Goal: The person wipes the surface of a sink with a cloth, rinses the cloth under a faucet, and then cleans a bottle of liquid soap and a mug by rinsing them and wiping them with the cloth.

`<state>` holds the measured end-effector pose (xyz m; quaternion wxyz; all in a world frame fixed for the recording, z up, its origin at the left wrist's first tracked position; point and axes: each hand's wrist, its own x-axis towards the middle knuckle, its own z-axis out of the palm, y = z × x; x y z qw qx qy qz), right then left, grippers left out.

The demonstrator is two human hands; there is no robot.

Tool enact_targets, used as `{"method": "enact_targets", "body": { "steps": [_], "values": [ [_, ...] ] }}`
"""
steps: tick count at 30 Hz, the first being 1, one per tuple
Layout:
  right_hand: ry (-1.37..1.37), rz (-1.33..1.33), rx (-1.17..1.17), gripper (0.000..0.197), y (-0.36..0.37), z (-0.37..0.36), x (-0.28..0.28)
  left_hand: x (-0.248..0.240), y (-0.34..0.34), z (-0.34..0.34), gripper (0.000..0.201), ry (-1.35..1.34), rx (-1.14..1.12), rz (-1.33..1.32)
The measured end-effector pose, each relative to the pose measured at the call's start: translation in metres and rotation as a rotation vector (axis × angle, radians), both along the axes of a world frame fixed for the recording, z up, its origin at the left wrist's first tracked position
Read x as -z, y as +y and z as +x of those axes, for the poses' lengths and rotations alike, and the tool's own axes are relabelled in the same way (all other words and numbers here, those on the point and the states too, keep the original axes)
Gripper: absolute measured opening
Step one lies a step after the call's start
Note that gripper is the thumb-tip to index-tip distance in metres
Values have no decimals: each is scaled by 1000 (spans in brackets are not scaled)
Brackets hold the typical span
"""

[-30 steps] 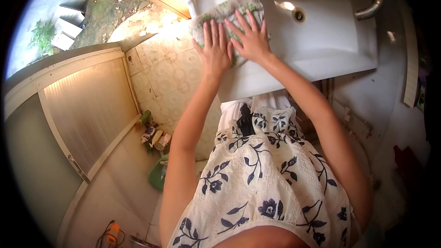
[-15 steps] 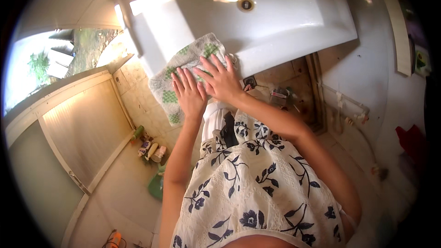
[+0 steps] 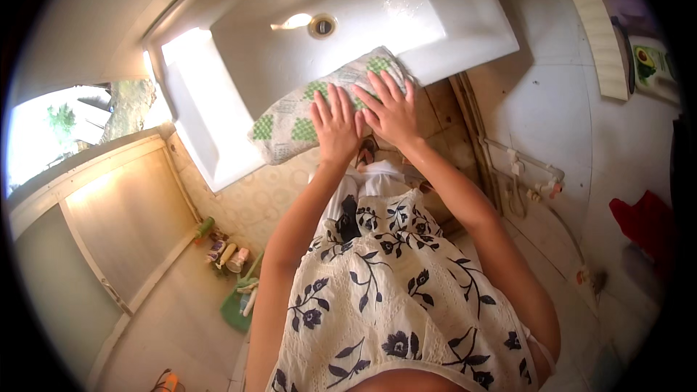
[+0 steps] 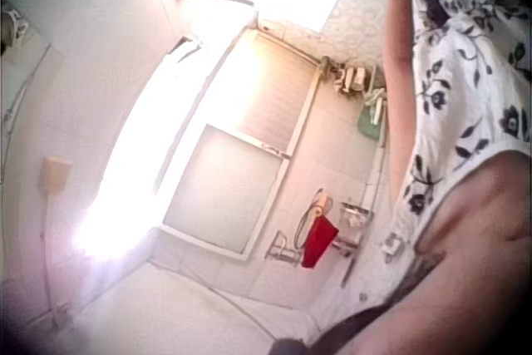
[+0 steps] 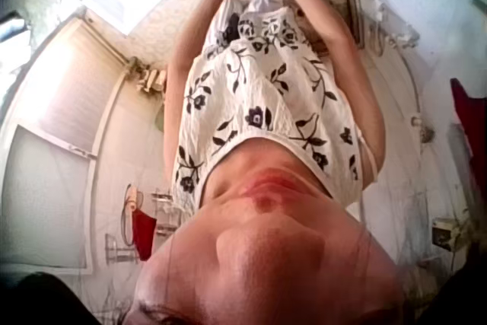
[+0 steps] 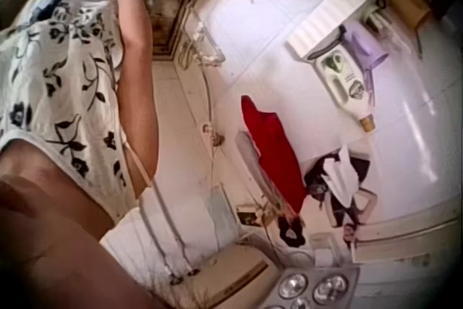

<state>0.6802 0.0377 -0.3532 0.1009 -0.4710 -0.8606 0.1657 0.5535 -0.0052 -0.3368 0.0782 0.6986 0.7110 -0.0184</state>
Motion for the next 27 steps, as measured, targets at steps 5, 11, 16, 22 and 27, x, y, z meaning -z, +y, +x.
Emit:
{"method": "enact_targets", "body": {
  "steps": [5,11,16,22,27],
  "values": [
    [-54,-8,113,39,-2,19,-10,-8,3,23,53,-15,67,-45],
    [-138,-51,272,37,43,65,14,26,63,69,53,-160,157,-169],
    [-162,-63,328,39,211,169,92,111,240,165,52,-355,333,-184],
    [-68,-92,231,40,234,181,94,105,244,179,54,-411,250,-150],
    [107,-14,78,39,123,49,-4,0,114,62,54,-251,87,37]
  ]
}}
